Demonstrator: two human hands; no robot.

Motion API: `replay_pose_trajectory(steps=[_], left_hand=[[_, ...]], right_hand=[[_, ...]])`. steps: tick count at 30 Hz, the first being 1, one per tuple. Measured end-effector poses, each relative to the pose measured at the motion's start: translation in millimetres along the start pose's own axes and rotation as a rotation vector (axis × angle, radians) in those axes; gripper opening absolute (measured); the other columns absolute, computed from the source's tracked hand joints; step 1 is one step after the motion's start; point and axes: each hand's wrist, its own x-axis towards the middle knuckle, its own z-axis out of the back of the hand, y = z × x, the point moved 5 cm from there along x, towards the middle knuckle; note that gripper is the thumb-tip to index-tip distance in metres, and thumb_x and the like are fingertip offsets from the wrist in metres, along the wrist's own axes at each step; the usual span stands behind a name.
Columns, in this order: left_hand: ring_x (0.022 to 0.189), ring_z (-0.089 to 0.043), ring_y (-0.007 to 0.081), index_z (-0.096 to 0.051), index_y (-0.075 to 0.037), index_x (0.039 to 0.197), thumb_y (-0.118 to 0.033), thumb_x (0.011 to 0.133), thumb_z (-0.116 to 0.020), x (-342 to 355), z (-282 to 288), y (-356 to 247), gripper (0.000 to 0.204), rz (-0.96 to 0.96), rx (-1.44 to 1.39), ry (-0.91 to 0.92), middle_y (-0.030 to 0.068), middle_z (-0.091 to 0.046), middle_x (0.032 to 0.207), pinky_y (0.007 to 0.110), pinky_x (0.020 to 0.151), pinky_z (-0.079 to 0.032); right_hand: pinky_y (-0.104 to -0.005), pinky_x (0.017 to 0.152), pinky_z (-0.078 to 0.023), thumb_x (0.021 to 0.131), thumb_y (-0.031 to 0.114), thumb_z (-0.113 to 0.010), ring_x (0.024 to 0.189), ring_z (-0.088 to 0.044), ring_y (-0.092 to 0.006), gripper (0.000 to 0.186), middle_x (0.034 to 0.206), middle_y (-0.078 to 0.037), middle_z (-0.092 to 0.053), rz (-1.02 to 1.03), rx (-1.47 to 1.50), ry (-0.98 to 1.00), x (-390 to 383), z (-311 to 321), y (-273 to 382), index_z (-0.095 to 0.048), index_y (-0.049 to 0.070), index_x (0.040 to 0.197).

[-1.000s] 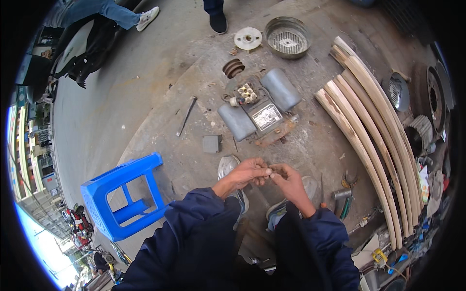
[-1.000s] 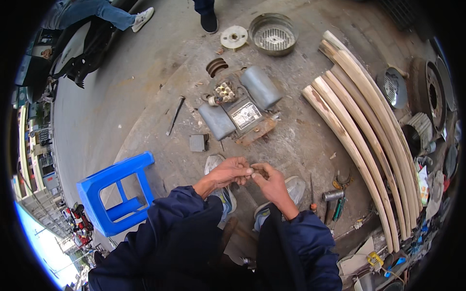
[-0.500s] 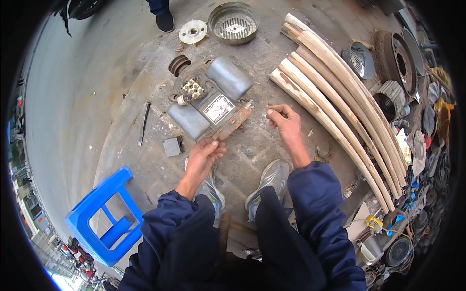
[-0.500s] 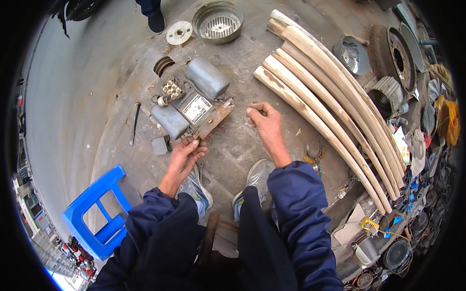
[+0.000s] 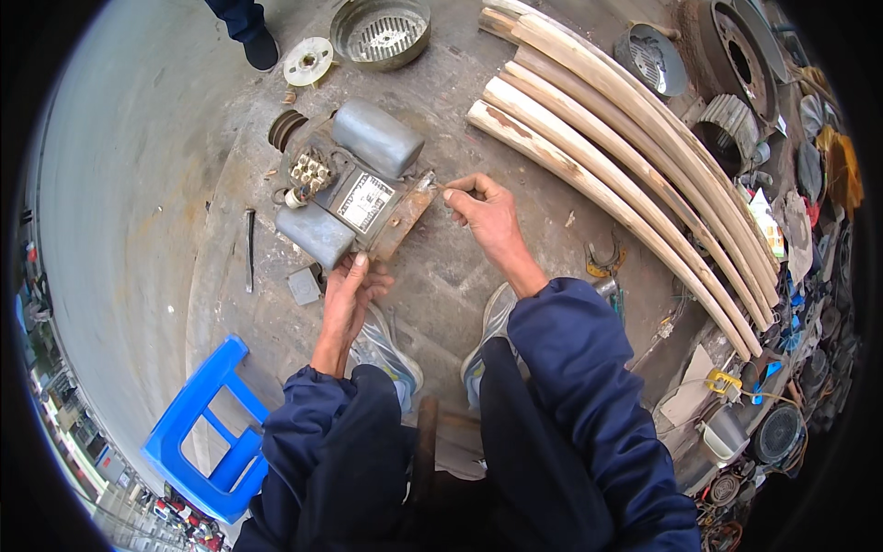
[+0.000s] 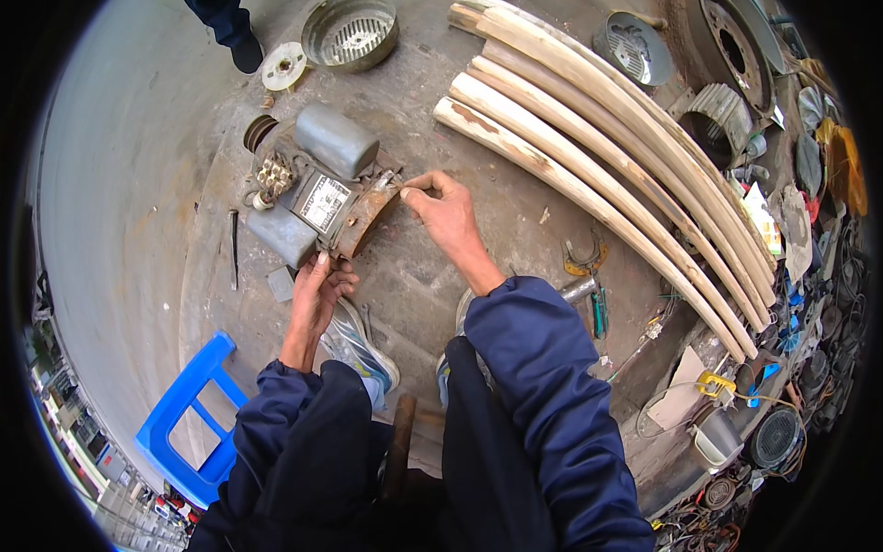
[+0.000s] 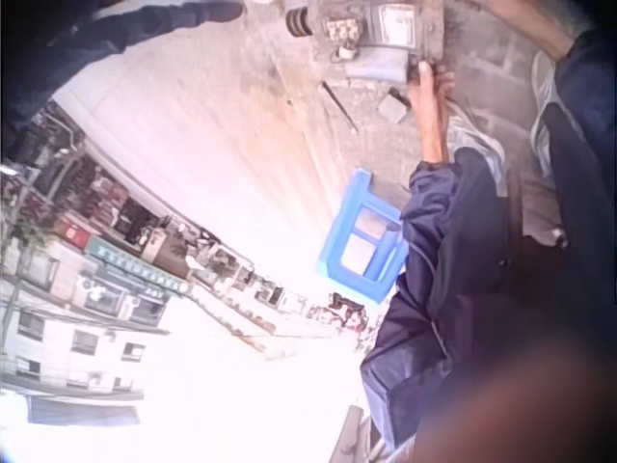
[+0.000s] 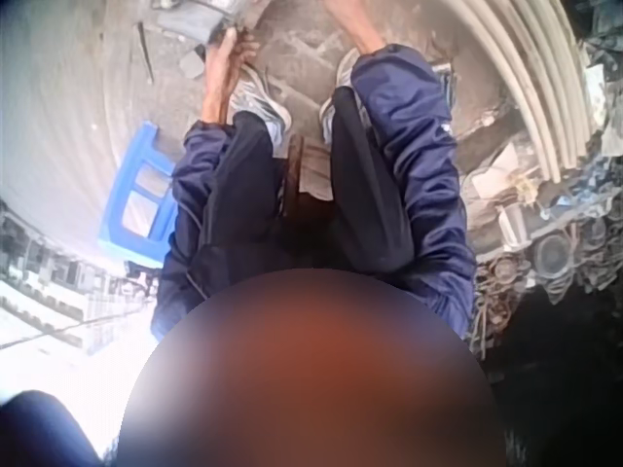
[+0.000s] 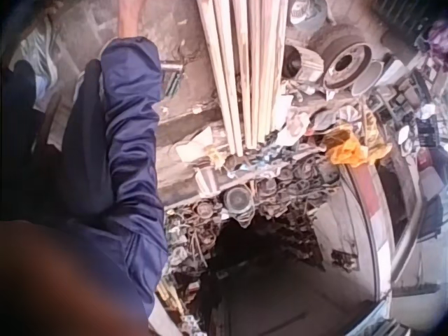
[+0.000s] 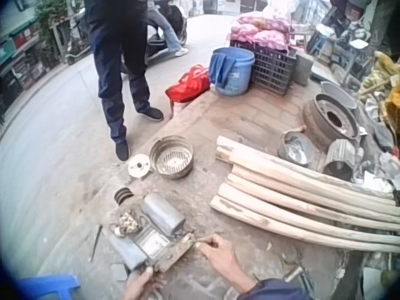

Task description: The person sits on a low stool and uses a screwdriver to loosen and remove a nut from a small electric motor. They then use a hammer to tap a pulley onto the motor shaft and secure it with a nut.

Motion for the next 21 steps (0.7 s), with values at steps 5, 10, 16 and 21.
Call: replay_pose_trajectory(steps=[5, 10, 16, 21], left_hand=[[0.082, -0.07, 0.0215, -0.057, 0.0, 0.11, -0.041, 0.098, -0.069, 8, 5, 5, 0.044, -0.018, 0.094, 0.007, 0.0111, -0.067, 0.095, 0.03, 0.07, -0.054], [0.087, -0.071, 0.0219, -0.058, 0.001, 0.117, -0.043, 0.1, -0.065, 6, 3, 2, 0.048, -0.078, 0.151, 0.054, 0.011, -0.068, 0.1, 0.031, 0.073, -0.056], [0.092, -0.07, 0.0208, -0.058, 0.004, 0.123, -0.041, 0.1, -0.065, 1, -2, -10, 0.051, -0.049, 0.254, -0.01, 0.0115, -0.068, 0.107, 0.03, 0.074, -0.053], [0.096, -0.069, 0.0231, -0.057, 0.003, 0.129, -0.044, 0.1, -0.063, 0, -1, -9, 0.056, -0.001, 0.324, -0.083, 0.0139, -0.065, 0.112, 0.033, 0.077, -0.053]], right_hand=[[-0.025, 0.063, -0.048, 0.09, 0.011, -0.072, 0.069, -0.06, -0.0091, 0.016, 0.083, -0.004, -0.069, -0.009, 0.019, -0.009, -1, -3, -1, -0.071, 0.0, 0.101], [-0.0254, 0.062, -0.047, 0.091, 0.012, -0.072, 0.069, -0.059, -0.0081, 0.016, 0.084, -0.004, -0.07, 0.018, 0.081, 0.003, 2, 4, -13, -0.071, 0.0, 0.101], [-0.0397, 0.068, -0.053, 0.088, 0.014, -0.07, 0.074, -0.068, -0.0265, 0.017, 0.089, -0.015, -0.072, 0.018, -0.471, -0.228, -14, 44, -66, -0.07, 0.002, 0.101], [-0.0486, 0.079, -0.054, 0.088, 0.016, -0.067, 0.091, -0.066, -0.0409, 0.022, 0.103, -0.022, -0.068, 0.192, -0.843, -0.177, -33, 49, -87, -0.064, 0.004, 0.107]])
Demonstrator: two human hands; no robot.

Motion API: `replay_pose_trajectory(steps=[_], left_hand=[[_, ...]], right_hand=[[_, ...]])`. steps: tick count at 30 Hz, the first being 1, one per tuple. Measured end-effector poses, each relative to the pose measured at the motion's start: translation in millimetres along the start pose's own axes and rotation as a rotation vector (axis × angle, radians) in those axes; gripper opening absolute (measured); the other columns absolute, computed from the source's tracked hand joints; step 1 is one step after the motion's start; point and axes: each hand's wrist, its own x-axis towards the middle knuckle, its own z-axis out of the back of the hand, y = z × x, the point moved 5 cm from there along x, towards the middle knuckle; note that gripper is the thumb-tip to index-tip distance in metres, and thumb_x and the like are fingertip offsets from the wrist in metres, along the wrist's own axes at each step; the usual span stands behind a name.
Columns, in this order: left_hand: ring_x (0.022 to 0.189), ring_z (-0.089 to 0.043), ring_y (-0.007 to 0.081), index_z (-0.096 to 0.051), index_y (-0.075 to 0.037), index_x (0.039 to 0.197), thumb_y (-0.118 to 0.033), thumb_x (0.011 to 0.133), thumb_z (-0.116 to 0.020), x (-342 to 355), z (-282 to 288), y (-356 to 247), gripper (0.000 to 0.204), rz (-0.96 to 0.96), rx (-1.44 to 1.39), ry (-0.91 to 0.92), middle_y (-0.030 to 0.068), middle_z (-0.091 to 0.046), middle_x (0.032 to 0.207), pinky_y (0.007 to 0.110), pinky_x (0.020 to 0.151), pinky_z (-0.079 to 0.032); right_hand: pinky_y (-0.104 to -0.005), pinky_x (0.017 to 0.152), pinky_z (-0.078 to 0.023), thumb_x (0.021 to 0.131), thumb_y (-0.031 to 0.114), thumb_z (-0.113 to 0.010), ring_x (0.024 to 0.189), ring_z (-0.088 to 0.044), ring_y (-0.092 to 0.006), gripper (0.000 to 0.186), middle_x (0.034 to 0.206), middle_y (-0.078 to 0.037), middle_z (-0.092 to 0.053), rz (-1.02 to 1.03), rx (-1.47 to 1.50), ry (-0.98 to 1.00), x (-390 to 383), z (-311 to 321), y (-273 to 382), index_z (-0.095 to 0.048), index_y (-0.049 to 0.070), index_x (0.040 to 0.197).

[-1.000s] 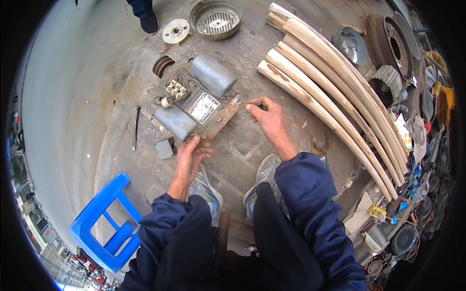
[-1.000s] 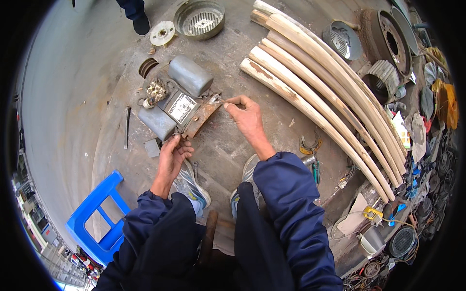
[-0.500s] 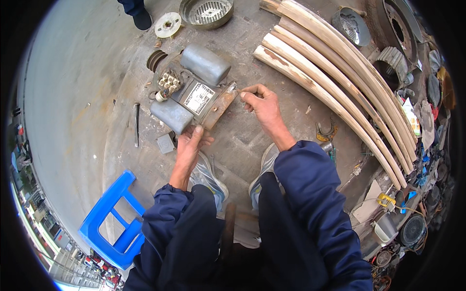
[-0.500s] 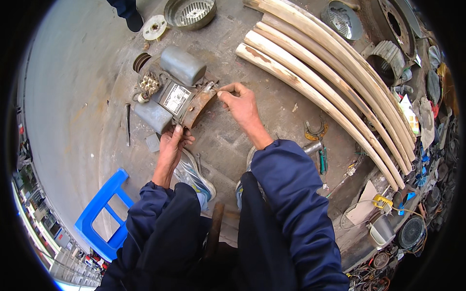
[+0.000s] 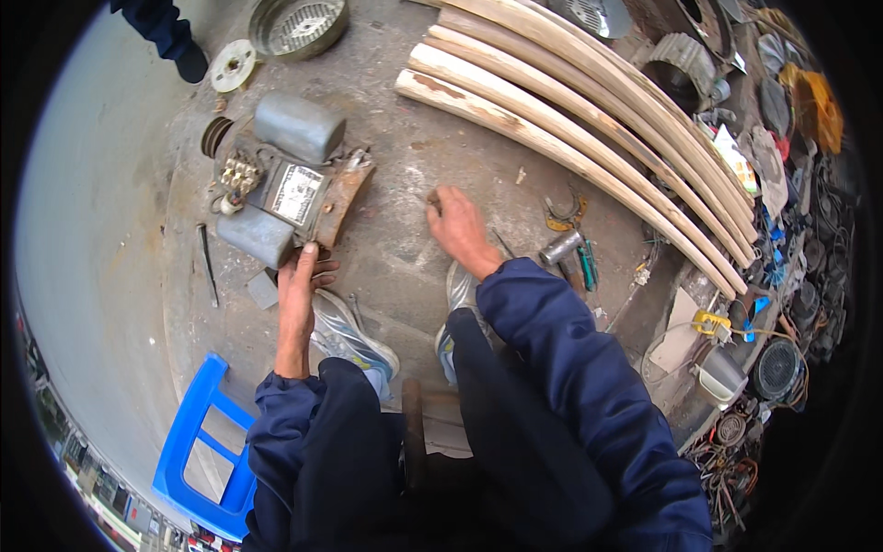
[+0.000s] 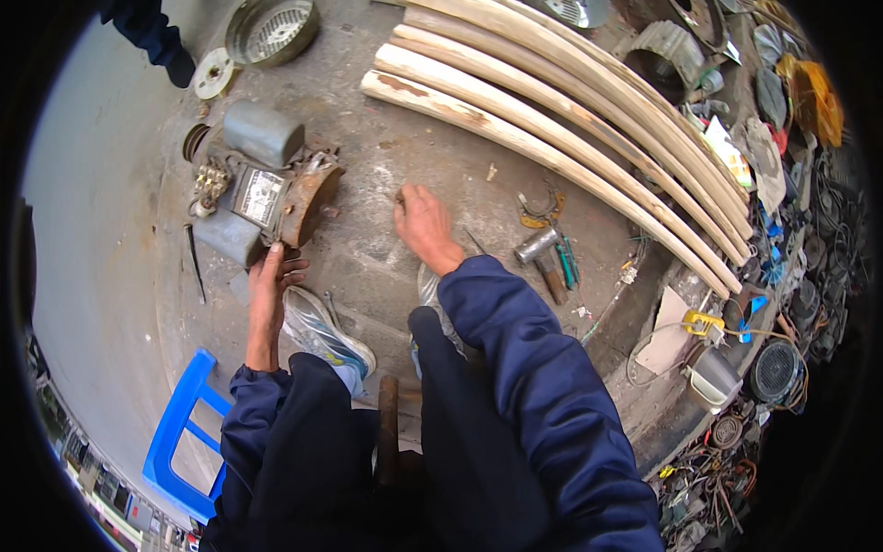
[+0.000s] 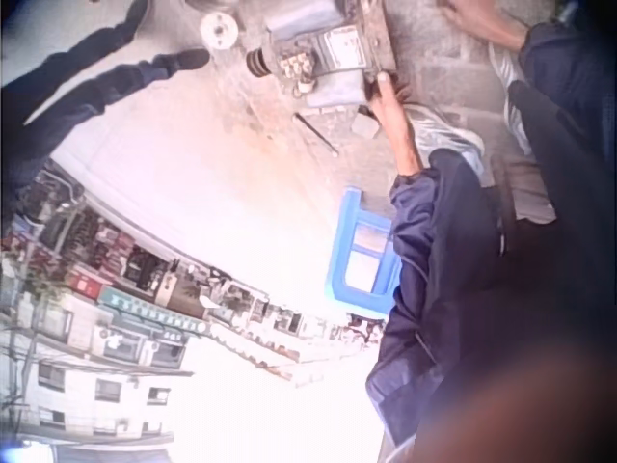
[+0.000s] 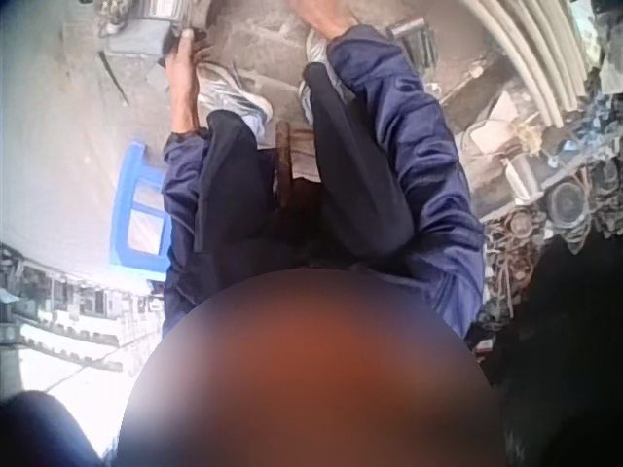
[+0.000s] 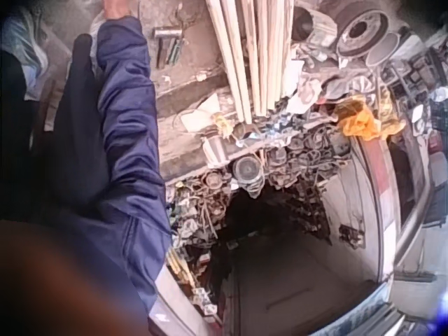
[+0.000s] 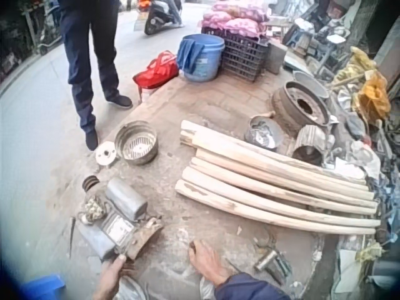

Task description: The person sits on a low stool and uses a screwdriver to loosen and remove a nut from a small electric motor. They then use a hammer to tap a pulley onto the motor shaft and secure it with a nut.

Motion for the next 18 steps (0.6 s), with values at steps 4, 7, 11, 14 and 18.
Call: replay_pose_trajectory(steps=[4, 7, 11, 14, 18], left_hand=[[0.092, -0.07, 0.0223, -0.056, 0.003, 0.124, -0.046, 0.101, -0.062, 1, -1, 4, 0.054, -0.048, -0.085, 0.015, 0.0126, -0.065, 0.105, 0.031, 0.076, -0.053], [0.08, -0.068, 0.0193, -0.059, 0.001, 0.112, -0.049, 0.101, -0.061, 7, -1, 7, 0.051, -0.077, -0.005, 0.063, 0.0088, -0.064, 0.093, 0.029, 0.069, -0.052], [0.072, -0.065, 0.017, -0.06, 0.002, 0.108, -0.048, 0.103, -0.059, 9, 4, 12, 0.05, -0.125, 0.06, 0.052, 0.0082, -0.062, 0.089, 0.029, 0.063, -0.05], [0.071, -0.064, 0.0164, -0.059, 0.002, 0.108, -0.048, 0.103, -0.058, 10, 4, 14, 0.05, -0.155, 0.072, 0.047, 0.0083, -0.062, 0.088, 0.029, 0.061, -0.05], [0.071, -0.064, 0.0164, -0.058, 0.004, 0.111, -0.052, 0.102, -0.057, 9, 3, 12, 0.057, -0.155, 0.106, 0.05, 0.0082, -0.062, 0.088, 0.029, 0.062, -0.048]], right_hand=[[-0.0429, 0.082, -0.055, 0.09, 0.017, -0.065, 0.094, -0.07, -0.0366, 0.032, 0.11, -0.023, -0.069, -0.058, -0.008, 0.021, -7, 9, -2, -0.063, 0.001, 0.118], [-0.0436, 0.085, -0.055, 0.092, 0.019, -0.063, 0.099, -0.07, -0.0357, 0.034, 0.108, -0.026, -0.069, -0.178, 0.238, -0.037, -32, 34, -23, -0.062, -0.004, 0.115], [-0.0455, 0.083, -0.054, 0.09, 0.018, -0.063, 0.091, -0.069, -0.036, 0.031, 0.103, -0.022, -0.07, -0.342, -0.106, -0.251, -106, 103, -89, -0.063, -0.004, 0.112], [-0.0492, 0.091, -0.046, 0.081, 0.019, -0.072, 0.103, -0.058, -0.0418, 0.04, 0.107, -0.025, -0.059, -0.369, -0.329, -0.299, -150, 138, -133, -0.058, -0.004, 0.11], [-0.0506, 0.095, -0.045, 0.077, 0.019, -0.074, 0.108, -0.056, -0.0429, 0.048, 0.109, -0.025, -0.058, -0.443, -0.37, -0.222, -169, 144, -176, -0.054, -0.003, 0.115]])
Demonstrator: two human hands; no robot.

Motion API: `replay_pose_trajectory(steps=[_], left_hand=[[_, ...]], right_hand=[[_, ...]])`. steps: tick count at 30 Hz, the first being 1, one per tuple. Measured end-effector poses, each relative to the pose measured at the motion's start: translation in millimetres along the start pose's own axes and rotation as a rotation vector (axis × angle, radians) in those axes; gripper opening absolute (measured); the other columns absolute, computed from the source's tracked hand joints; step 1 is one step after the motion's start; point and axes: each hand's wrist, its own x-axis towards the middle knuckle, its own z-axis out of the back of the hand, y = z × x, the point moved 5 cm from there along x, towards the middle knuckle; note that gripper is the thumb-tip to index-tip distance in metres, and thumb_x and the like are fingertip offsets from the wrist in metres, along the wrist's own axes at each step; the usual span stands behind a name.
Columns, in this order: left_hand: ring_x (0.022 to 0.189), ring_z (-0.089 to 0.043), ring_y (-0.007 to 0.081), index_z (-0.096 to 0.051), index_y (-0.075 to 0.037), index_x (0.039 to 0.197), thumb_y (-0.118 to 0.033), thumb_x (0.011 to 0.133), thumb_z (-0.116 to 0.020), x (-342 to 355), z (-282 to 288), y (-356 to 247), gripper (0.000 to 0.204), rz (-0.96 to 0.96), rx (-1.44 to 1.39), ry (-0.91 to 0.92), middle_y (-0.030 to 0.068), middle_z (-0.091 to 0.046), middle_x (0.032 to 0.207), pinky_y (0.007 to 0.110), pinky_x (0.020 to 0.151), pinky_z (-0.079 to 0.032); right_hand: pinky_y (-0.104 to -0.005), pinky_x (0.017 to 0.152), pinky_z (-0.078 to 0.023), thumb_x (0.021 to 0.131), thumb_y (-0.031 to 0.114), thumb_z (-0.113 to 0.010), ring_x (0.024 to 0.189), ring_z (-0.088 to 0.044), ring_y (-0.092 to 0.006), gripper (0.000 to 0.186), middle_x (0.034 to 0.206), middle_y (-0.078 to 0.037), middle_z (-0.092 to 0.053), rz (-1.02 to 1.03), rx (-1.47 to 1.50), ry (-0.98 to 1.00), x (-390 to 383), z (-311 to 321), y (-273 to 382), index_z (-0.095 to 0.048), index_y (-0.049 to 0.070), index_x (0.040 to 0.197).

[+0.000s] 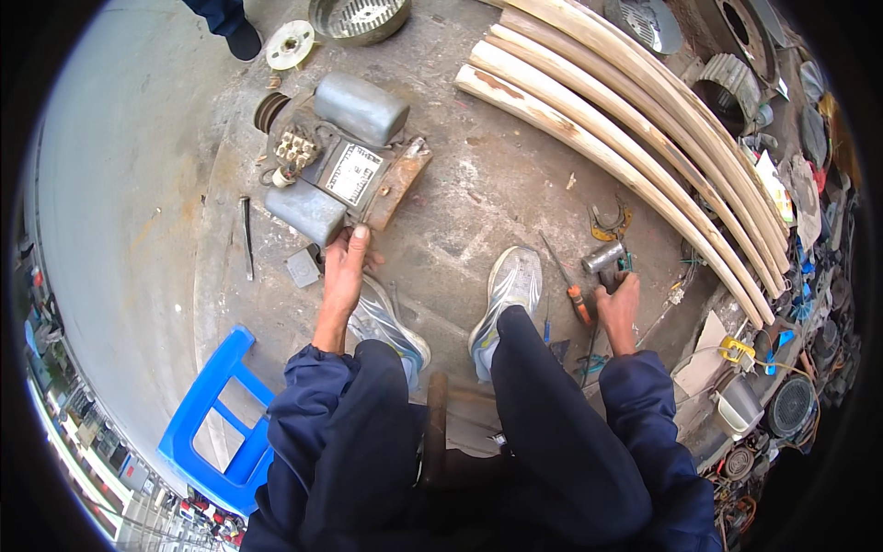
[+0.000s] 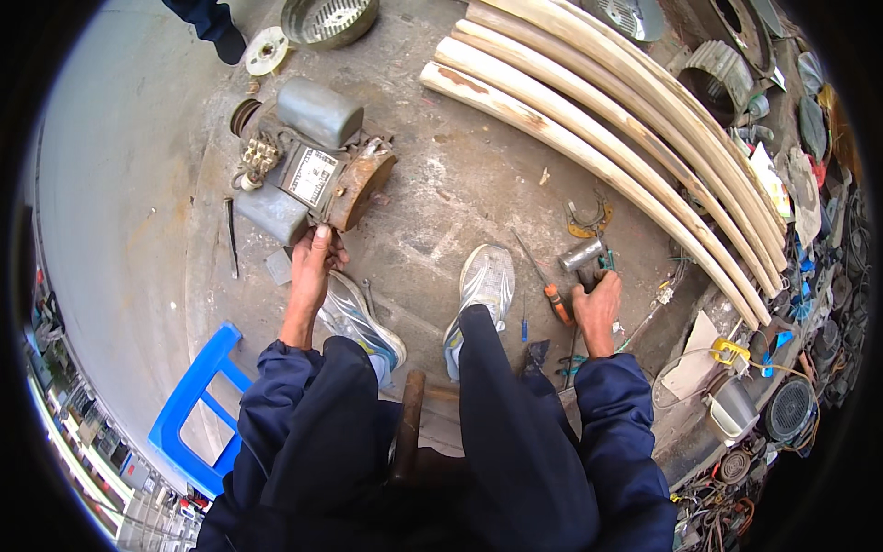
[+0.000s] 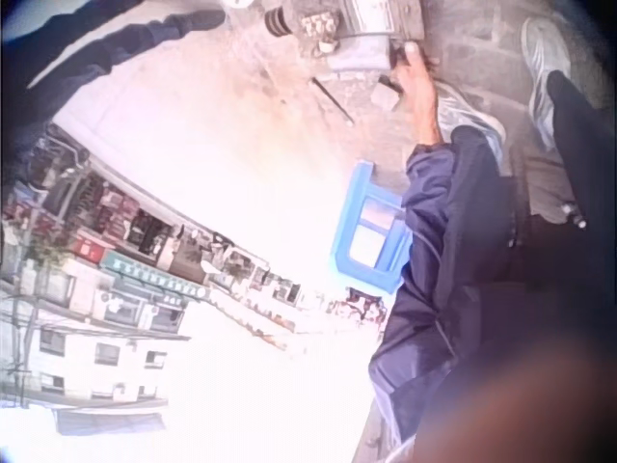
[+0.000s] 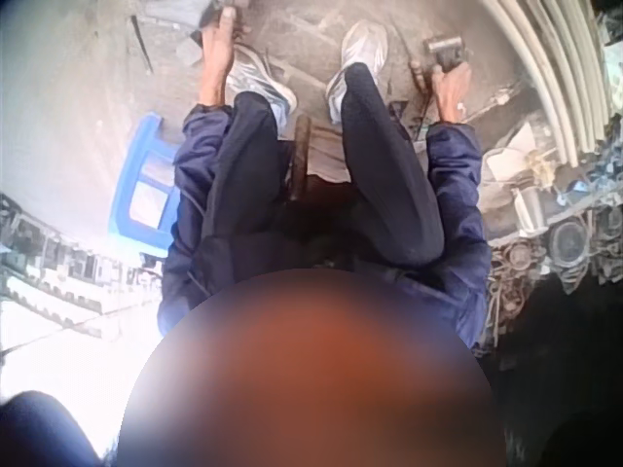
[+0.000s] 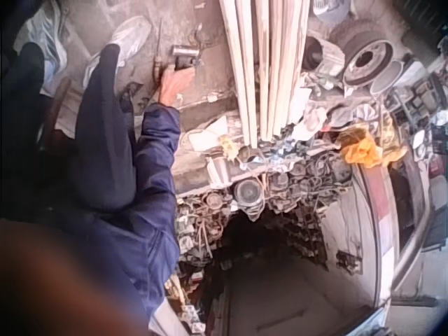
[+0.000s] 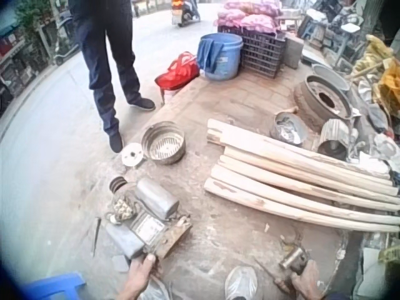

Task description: The person sits on a low stool and uses a screwdriver to loosen and remove a nut from a small electric motor. They then use a hammer to tap a pulley onto the motor shaft and secure it with a nut.

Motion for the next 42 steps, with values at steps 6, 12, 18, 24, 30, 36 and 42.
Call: replay_pose_trajectory(steps=[6, 12, 18, 24, 30, 36, 42], left_hand=[[0.073, -0.062, 0.0134, -0.057, -0.001, 0.108, -0.051, 0.103, -0.056, -1, -2, -3, 0.05, 0.013, 0.0, 0.035, 0.005, -0.061, 0.088, 0.027, 0.064, -0.047], [0.073, -0.062, 0.0138, -0.057, -0.001, 0.108, -0.05, 0.103, -0.055, -2, 0, -2, 0.049, -0.004, 0.016, 0.024, 0.0058, -0.061, 0.089, 0.028, 0.065, -0.047], [0.074, -0.066, 0.0191, -0.061, 0.008, 0.108, -0.047, 0.104, -0.054, -1, -1, -3, 0.056, -0.036, 0.042, 0.011, 0.0124, -0.064, 0.091, 0.033, 0.065, -0.05], [0.072, -0.066, 0.0185, -0.061, 0.008, 0.106, -0.037, 0.105, -0.054, -1, 0, 0, 0.045, -0.041, 0.04, -0.03, 0.0115, -0.064, 0.089, 0.032, 0.063, -0.05], [0.066, -0.065, 0.0159, -0.06, 0.005, 0.104, -0.03, 0.104, -0.059, -1, -1, 1, 0.034, -0.027, -0.062, -0.041, 0.0082, -0.063, 0.084, 0.029, 0.058, -0.049], [0.063, -0.058, 0.0145, -0.055, -0.002, 0.1, -0.034, 0.104, -0.061, -4, -2, -1, 0.032, 0.02, -0.111, -0.044, 0.0039, -0.055, 0.08, 0.028, 0.058, -0.048], [0.059, -0.054, 0.0138, -0.055, -0.004, 0.099, -0.031, 0.103, -0.062, -5, -5, -6, 0.028, 0.028, -0.219, -0.047, 0.0027, -0.05, 0.077, 0.028, 0.055, -0.048]], right_hand=[[-0.0535, 0.08, -0.051, 0.075, 0.017, -0.07, 0.087, -0.062, -0.049, 0.037, 0.089, -0.023, -0.065, -0.06, -0.071, 0.225, 17, -6, -8, -0.059, -0.004, 0.103], [-0.0306, 0.044, -0.046, 0.086, 0.019, -0.067, 0.049, -0.056, -0.0136, 0.024, 0.068, -0.006, -0.056, -0.509, 0.851, 0.64, 13, 23, 63, -0.057, 0.001, 0.098], [-0.0264, 0.042, -0.044, 0.09, 0.01, -0.064, 0.047, -0.055, -0.0118, 0.04, 0.071, -0.006, -0.058, -0.066, 0.955, 0.816, 2, 90, 229, -0.047, -0.007, 0.122], [-0.0282, 0.044, -0.044, 0.089, 0.015, -0.067, 0.048, -0.054, -0.0117, 0.052, 0.072, -0.005, -0.058, 0.248, 0.786, 0.807, -2, 79, 337, -0.046, -0.01, 0.131], [-0.0343, 0.048, -0.047, 0.089, 0.02, -0.065, 0.05, -0.059, -0.0155, 0.049, 0.075, -0.01, -0.06, 0.119, 0.734, 0.812, -2, 62, 315, -0.049, -0.009, 0.125], [-0.0313, 0.043, -0.046, 0.088, 0.017, -0.066, 0.047, -0.058, -0.0145, 0.048, 0.07, -0.008, -0.06, -0.054, 0.811, 0.74, 7, 29, 270, -0.048, -0.012, 0.123], [-0.0289, 0.041, -0.042, 0.091, 0.013, -0.066, 0.045, -0.053, -0.0125, 0.041, 0.069, -0.005, -0.058, -0.113, 0.728, 0.646, 18, 20, 205, -0.05, -0.007, 0.122]])
